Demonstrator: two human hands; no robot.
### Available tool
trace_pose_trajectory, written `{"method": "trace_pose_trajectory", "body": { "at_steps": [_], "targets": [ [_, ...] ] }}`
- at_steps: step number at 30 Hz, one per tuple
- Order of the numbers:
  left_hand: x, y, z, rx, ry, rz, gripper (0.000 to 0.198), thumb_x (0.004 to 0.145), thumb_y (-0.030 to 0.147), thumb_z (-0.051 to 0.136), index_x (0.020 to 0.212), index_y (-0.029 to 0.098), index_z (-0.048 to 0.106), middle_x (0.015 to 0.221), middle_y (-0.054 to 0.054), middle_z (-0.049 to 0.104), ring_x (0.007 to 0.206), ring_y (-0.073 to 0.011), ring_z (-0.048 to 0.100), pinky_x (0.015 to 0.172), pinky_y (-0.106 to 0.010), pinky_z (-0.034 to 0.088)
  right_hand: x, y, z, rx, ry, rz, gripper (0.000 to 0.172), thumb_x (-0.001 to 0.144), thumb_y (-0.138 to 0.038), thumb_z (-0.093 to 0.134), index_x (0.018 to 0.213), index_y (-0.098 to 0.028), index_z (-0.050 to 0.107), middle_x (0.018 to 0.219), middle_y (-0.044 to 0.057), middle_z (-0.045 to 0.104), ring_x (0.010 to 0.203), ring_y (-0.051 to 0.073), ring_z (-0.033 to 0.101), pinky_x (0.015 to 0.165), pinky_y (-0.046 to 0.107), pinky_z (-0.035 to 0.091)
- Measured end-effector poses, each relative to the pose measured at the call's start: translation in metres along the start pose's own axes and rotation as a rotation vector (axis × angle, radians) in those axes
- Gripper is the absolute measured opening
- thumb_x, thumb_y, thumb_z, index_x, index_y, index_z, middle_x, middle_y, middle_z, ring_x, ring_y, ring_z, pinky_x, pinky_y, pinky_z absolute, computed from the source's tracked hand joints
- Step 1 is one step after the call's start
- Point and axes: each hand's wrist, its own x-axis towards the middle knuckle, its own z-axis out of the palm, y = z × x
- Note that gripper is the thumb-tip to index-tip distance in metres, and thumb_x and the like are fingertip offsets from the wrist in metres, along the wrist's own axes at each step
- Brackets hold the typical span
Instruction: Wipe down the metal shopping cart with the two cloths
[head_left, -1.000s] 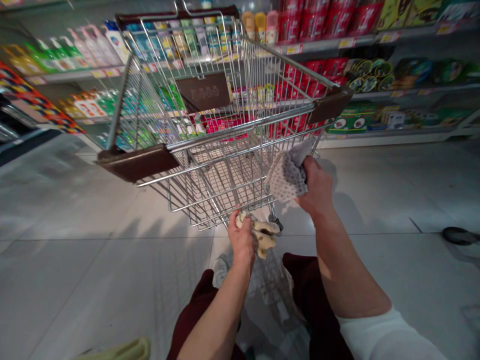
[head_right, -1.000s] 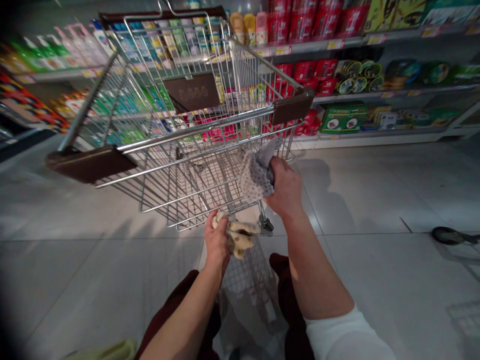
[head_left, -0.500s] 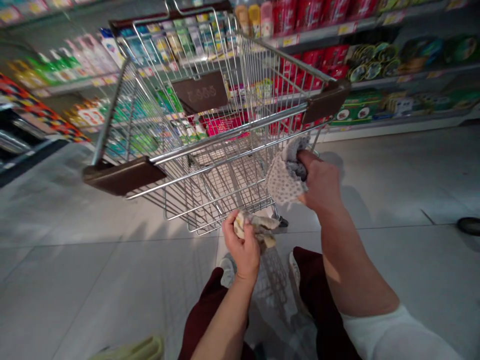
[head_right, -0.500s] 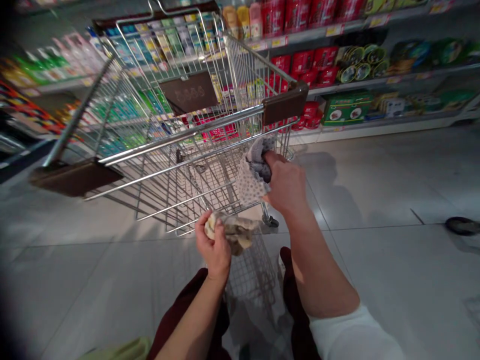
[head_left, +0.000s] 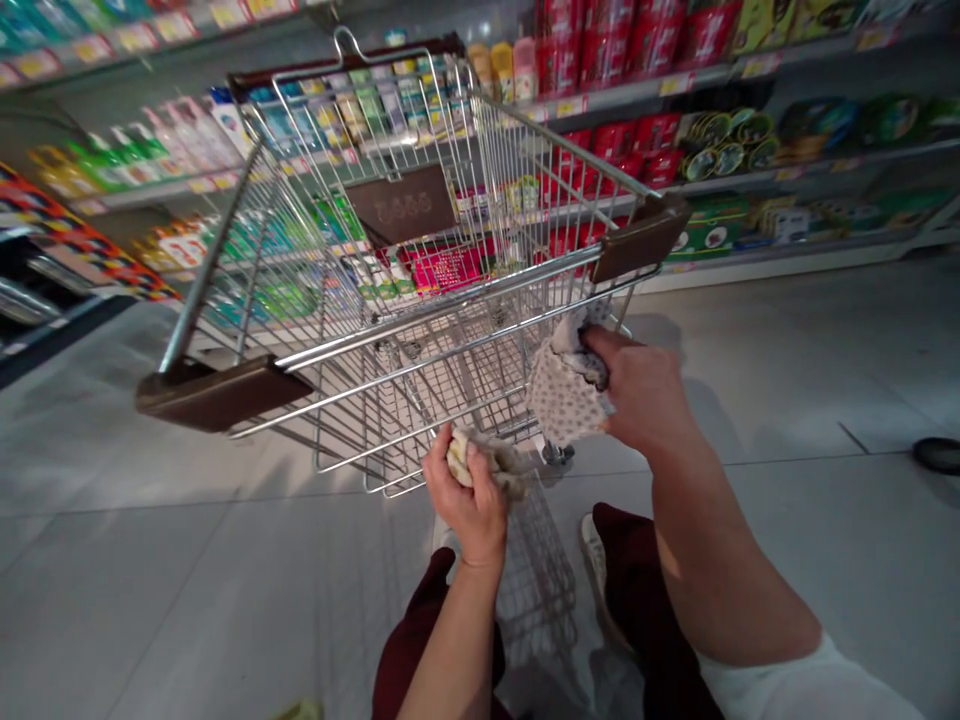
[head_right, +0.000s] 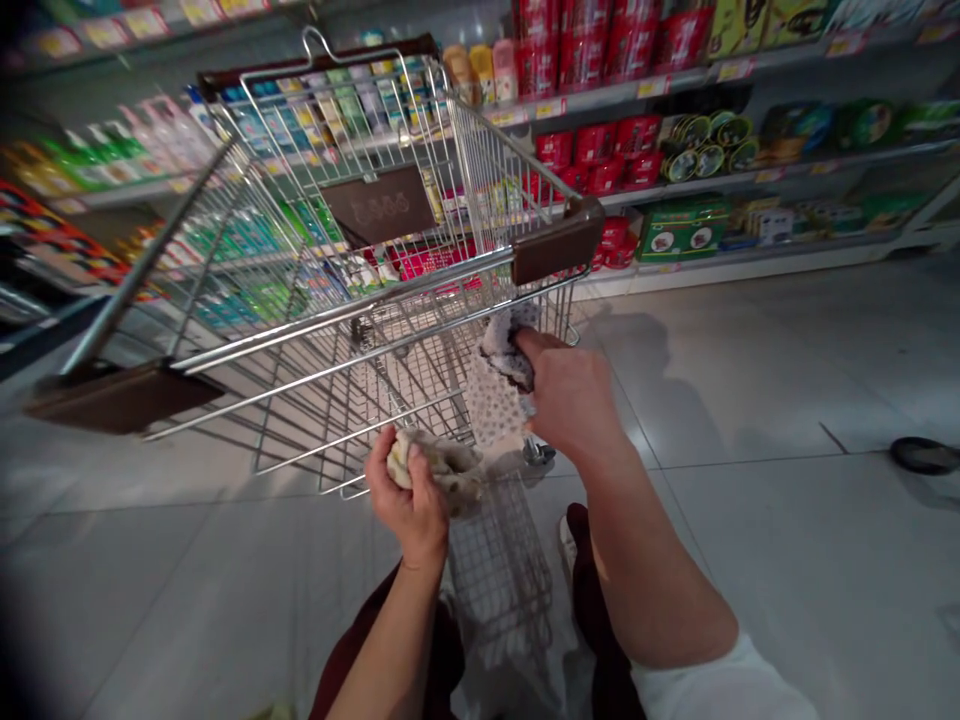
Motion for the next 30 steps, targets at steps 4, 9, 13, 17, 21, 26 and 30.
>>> {"method": "trace_pose_trajectory", "body": {
  "at_steps": [4,9,13,17,21,26,30],
  "targets": [
    [0.002,0.000,-0.001,-0.009,0.016,-0.017,0.036,0.093,0.033,0.057,0.126,0.019,0.061,0.111,-0.009,0.064,0.106,-0.0196,0.061,0.094,-0.033,0.048,-0.001,0.000,0.001,-0.018,0.027,-0.024,0.042,0.071,-0.019,0.066,0.112,-0.018,0.062,0.106,0.013,0.074,0.091,0.027,0.069,0.068,0.031,0.042],
    [0.006,0.000,-0.005,0.004,0.123,-0.025,0.034,0.092,0.035,0.058,0.122,0.019,0.060,0.115,-0.009,0.065,0.109,-0.0191,0.062,0.097,-0.033,0.048,0.000,-0.001,0.001,-0.022,-0.004,-0.008,0.047,0.069,-0.019,0.069,0.115,-0.017,0.062,0.110,0.014,0.073,0.092,0.030,0.070,0.068,0.033,0.044],
    [0.003,-0.001,-0.005,-0.013,0.065,-0.049,0.035,0.094,0.035,0.057,0.126,0.019,0.059,0.122,-0.010,0.066,0.112,-0.0185,0.063,0.099,-0.031,0.048,0.000,-0.001,0.000,-0.006,-0.005,0.003,0.047,0.069,-0.018,0.068,0.115,-0.017,0.062,0.108,0.014,0.073,0.091,0.030,0.069,0.069,0.033,0.043],
    [0.000,0.001,-0.004,0.051,-0.008,-0.070,0.042,0.095,0.036,0.055,0.133,0.019,0.056,0.131,-0.012,0.065,0.121,-0.0205,0.061,0.101,-0.031,0.047,0.000,-0.001,-0.001,-0.002,-0.008,0.004,0.045,0.069,-0.018,0.066,0.114,-0.016,0.063,0.106,0.014,0.073,0.090,0.030,0.069,0.068,0.033,0.043],
    [0.003,0.003,0.000,0.121,-0.145,-0.138,0.049,0.094,0.040,0.056,0.138,0.017,0.052,0.131,-0.014,0.065,0.116,-0.0226,0.064,0.094,-0.033,0.050,0.000,0.000,0.001,0.010,0.029,-0.027,0.043,0.070,-0.016,0.065,0.112,-0.017,0.064,0.106,0.013,0.073,0.093,0.030,0.070,0.070,0.033,0.043],
    [0.013,0.002,0.000,0.221,-0.171,-0.162,0.039,0.092,0.045,0.057,0.121,0.020,0.064,0.107,-0.008,0.075,0.088,-0.0197,0.070,0.078,-0.030,0.050,0.000,0.002,0.002,0.023,0.014,-0.029,0.036,0.073,-0.021,0.065,0.109,-0.019,0.064,0.105,0.011,0.074,0.091,0.027,0.069,0.071,0.032,0.044],
    [0.015,-0.001,-0.004,0.326,-0.172,-0.117,0.038,0.091,0.044,0.056,0.119,0.021,0.066,0.104,-0.009,0.076,0.075,-0.0182,0.068,0.066,-0.028,0.045,0.001,0.000,-0.001,0.073,-0.026,-0.044,0.031,0.076,-0.024,0.065,0.107,-0.023,0.065,0.104,0.007,0.074,0.089,0.025,0.069,0.070,0.030,0.044]
  ]
}}
